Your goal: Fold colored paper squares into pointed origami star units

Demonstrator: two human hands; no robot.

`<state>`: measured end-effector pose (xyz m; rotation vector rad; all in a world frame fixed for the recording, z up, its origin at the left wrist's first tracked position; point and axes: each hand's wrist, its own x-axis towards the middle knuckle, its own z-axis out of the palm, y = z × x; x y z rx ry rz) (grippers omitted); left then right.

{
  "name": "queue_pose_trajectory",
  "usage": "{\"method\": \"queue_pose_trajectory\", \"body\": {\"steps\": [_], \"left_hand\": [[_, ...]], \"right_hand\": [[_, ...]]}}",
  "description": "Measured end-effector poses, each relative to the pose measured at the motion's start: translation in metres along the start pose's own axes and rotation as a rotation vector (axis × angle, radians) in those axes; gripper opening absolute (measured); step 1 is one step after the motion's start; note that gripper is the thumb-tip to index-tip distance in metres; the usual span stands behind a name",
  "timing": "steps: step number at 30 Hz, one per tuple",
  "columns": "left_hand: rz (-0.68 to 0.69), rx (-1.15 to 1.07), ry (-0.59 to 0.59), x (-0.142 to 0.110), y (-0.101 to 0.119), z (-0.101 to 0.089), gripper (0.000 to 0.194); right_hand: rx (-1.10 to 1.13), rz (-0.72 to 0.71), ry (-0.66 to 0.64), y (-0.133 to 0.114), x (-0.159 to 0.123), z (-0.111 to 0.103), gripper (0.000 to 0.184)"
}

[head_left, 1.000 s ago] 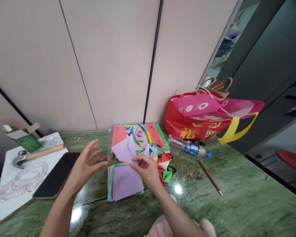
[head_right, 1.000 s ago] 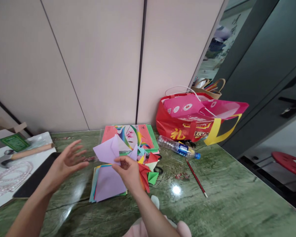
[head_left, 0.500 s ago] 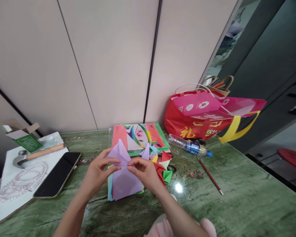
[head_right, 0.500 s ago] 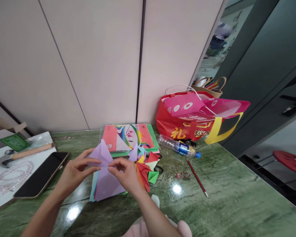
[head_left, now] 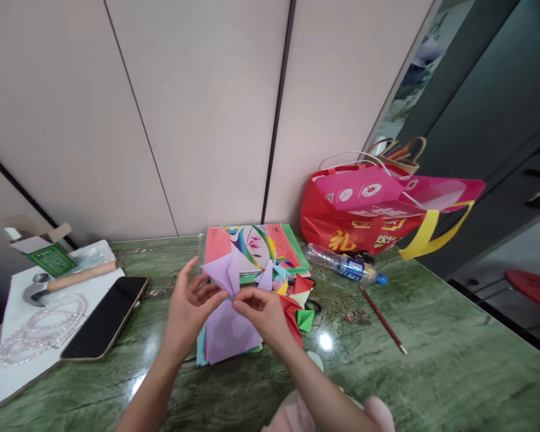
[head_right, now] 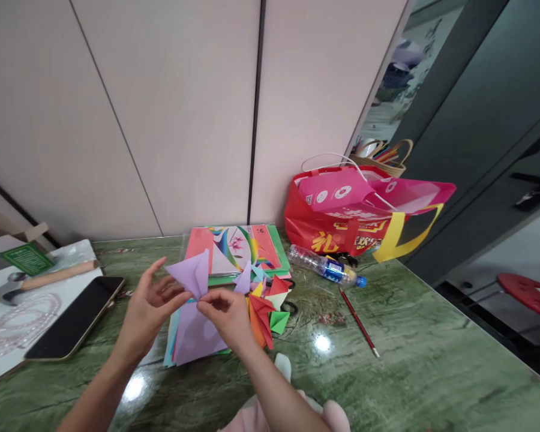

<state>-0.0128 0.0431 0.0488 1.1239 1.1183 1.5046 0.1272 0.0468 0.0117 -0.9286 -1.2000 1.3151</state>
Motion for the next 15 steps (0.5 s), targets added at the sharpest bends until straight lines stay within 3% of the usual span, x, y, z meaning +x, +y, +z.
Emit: {"method": "queue_pose_trajectory", "body": {"steps": [2,7,15], "left_hand": [[-0.086,0.013,0.0,-0.001,-0.005,0.002,0.079],[-0.267,0.079,-0.176,-0.005,-0.012,0.004,0.034],[-0.227,0.048,-0.121,-0.007,-0.012,0.008,0.028]], "right_hand": [[0.016,0.001,0.043,0.0,0.001,-0.001,0.011],[0.009,-0.016,0.055,0.002,0.002,-0.004,0.017],[-0.117,-0.164,0.01,0.001,-0.001,-0.001,0.011]]}}
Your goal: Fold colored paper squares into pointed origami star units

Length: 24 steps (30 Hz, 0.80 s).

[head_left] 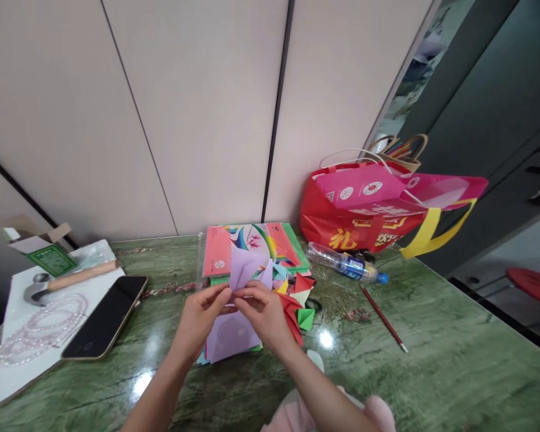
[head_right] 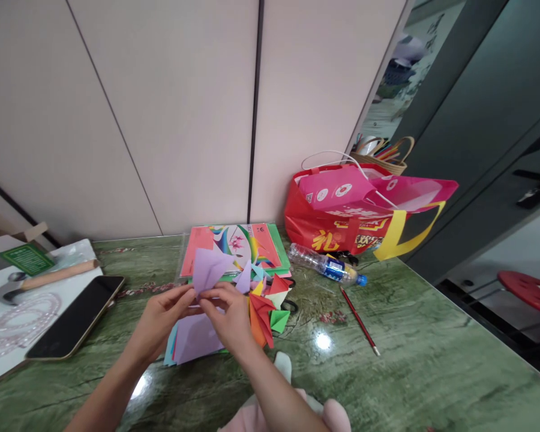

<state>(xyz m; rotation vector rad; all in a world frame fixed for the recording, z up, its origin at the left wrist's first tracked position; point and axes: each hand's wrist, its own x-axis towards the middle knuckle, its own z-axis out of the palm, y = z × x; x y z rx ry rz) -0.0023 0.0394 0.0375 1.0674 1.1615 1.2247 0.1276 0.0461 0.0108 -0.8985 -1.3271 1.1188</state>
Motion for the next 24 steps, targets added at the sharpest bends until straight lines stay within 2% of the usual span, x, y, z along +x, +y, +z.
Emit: {"method": "queue_pose_trajectory", "body": {"steps": [5,9,11,13,16,18,22,24], "left_hand": [[0.054,0.095,-0.004,0.002,-0.002,-0.003,0.022],[0.056,0.158,0.048,0.005,-0.001,-0.009,0.023],[0.055,0.183,0.069,0.006,0.003,-0.015,0.025],[0.06,0.244,0.07,0.007,0.009,-0.023,0.026],[0.08,0.429,-0.041,0.007,0.016,-0.037,0.026],[0.066,0.541,-0.154,0.007,0.018,-0.043,0.027],[0.017,0.667,-0.317,0.004,0.019,-0.043,0.029],[-0.001,0.677,-0.329,0.002,0.02,-0.039,0.03]], "right_hand": [[-0.156,-0.037,-0.075,-0.004,-0.003,0.002,0.017],[-0.152,-0.068,-0.108,-0.004,-0.003,0.003,0.019],[-0.103,-0.074,-0.053,-0.002,-0.001,0.001,0.016],[-0.029,-0.063,0.058,0.001,0.002,-0.003,0.017],[0.075,-0.014,0.212,0.003,0.008,-0.009,0.03],[0.102,0.007,0.227,0.002,0.01,-0.012,0.037],[-0.003,0.043,0.035,0.0,0.007,-0.011,0.042],[-0.107,0.089,-0.044,0.002,0.004,-0.01,0.032]]}}
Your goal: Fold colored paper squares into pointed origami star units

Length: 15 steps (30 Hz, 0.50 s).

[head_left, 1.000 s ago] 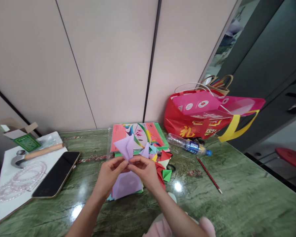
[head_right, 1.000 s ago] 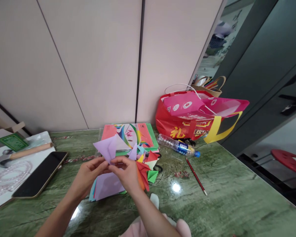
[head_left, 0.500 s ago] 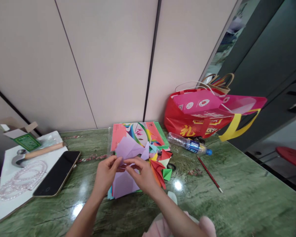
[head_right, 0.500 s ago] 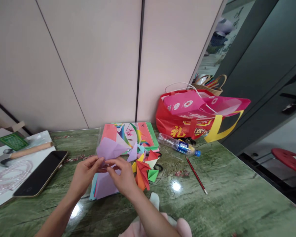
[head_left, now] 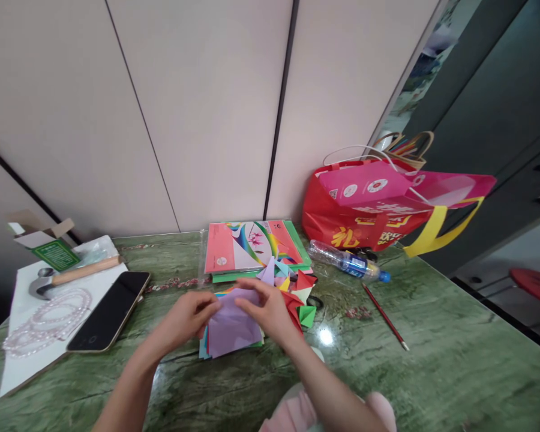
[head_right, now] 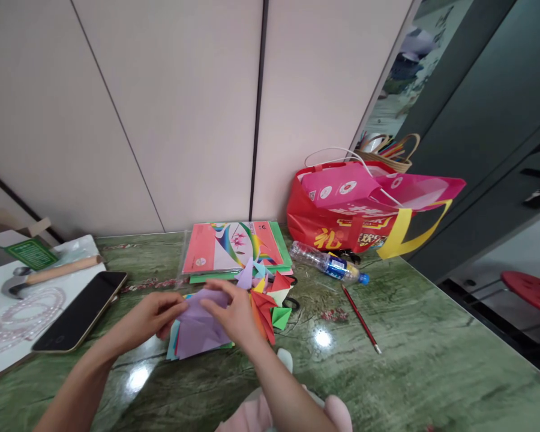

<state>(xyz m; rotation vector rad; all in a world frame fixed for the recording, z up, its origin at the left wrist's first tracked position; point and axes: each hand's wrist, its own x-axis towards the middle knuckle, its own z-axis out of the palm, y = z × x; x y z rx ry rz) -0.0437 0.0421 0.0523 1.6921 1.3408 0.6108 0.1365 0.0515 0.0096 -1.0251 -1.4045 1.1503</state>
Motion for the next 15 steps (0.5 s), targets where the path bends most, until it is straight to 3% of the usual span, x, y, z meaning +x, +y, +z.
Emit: {"method": "queue_pose_trajectory", "body": {"steps": [3,8,11,15], "left_hand": [[-0.018,-0.069,0.07,0.002,0.005,0.004,0.03],[-0.015,-0.339,0.185,0.009,0.006,0.017,0.025],[-0.024,-0.5,0.212,0.012,0.005,0.03,0.025],[-0.044,-0.563,0.332,0.013,0.002,0.034,0.026]], "right_hand": [[-0.022,0.052,0.034,0.005,-0.001,0.003,0.016],[0.318,0.152,0.204,0.012,0.001,0.006,0.028],[0.399,0.147,0.187,0.01,0.001,0.008,0.026],[0.231,0.027,0.111,0.005,-0.001,0.008,0.024]]}}
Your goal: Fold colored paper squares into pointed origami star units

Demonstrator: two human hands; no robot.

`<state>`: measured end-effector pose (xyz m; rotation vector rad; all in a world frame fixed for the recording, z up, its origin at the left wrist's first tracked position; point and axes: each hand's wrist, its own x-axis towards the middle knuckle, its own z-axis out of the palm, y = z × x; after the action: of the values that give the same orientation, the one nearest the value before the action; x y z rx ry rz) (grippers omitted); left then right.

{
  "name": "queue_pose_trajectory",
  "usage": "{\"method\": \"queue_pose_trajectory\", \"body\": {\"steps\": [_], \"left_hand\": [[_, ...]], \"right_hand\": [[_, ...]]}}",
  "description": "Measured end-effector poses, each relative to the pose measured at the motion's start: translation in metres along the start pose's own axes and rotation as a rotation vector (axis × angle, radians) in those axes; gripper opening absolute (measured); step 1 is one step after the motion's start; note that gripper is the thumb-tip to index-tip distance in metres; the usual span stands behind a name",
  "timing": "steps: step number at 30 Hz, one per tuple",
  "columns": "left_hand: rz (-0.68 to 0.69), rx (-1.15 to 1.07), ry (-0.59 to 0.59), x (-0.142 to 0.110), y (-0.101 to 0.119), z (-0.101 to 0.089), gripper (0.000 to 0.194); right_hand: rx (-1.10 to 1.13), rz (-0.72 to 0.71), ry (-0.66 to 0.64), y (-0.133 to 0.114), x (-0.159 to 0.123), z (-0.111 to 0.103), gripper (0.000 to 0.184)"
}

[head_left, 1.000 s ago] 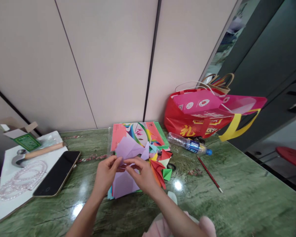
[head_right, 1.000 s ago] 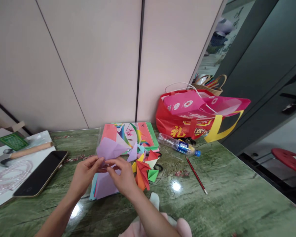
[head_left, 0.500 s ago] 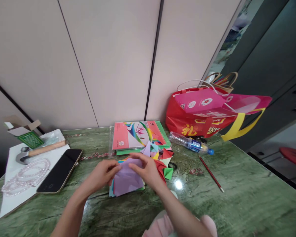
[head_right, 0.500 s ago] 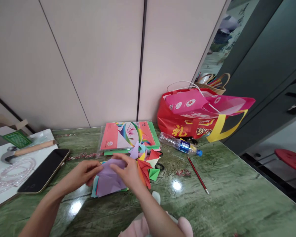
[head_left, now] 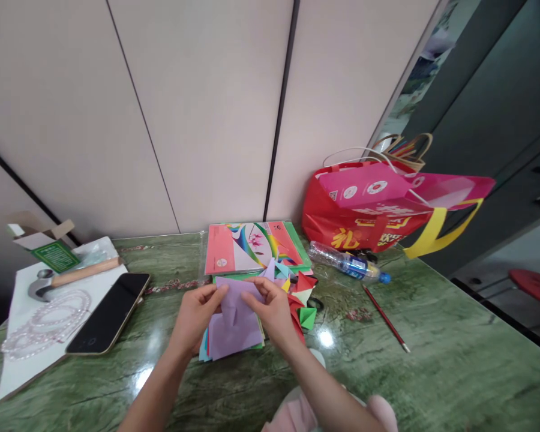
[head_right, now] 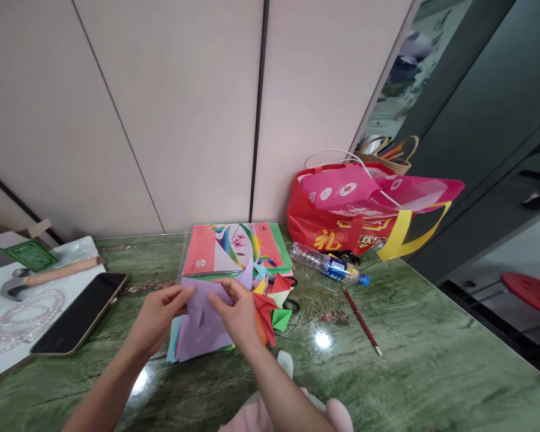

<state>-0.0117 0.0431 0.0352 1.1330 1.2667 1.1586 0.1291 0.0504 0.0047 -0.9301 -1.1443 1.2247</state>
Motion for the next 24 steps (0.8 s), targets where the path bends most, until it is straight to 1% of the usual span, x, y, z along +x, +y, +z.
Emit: {"method": "queue_pose_trajectory", "body": {"steps": [3,5,7,10,15,17,20,22,24], "left_hand": [[0.019,0.03,0.058,0.001,0.004,-0.008,0.027],[0.014,0.082,0.044,0.001,0.007,-0.012,0.028],[-0.002,0.128,0.006,0.001,0.01,-0.014,0.026],[0.001,0.154,-0.021,-0.001,0.01,-0.01,0.024],[0.023,0.105,-0.037,-0.002,0.003,0.0,0.027],[0.026,0.091,-0.026,-0.001,0.0,0.001,0.027],[0.02,0.091,0.022,0.001,-0.001,0.0,0.026],[-0.001,0.089,0.018,0.001,-0.002,0.0,0.026],[-0.019,0.085,-0.007,0.001,-0.002,0.001,0.027]], "right_hand": [[-0.144,-0.035,-0.032,-0.003,-0.002,0.0,0.024],[-0.171,-0.028,-0.041,-0.004,-0.003,0.0,0.023],[-0.165,-0.022,-0.05,-0.004,-0.003,0.0,0.022],[-0.155,-0.013,-0.049,-0.003,-0.002,0.0,0.019],[-0.088,0.023,0.079,-0.001,0.0,-0.001,0.016],[-0.112,0.012,0.074,-0.001,0.0,-0.002,0.014],[-0.169,-0.02,0.036,-0.003,0.0,-0.003,0.017],[-0.197,-0.05,0.031,-0.005,-0.001,-0.004,0.019],[-0.251,-0.105,0.036,-0.005,-0.001,-0.005,0.016]]}}
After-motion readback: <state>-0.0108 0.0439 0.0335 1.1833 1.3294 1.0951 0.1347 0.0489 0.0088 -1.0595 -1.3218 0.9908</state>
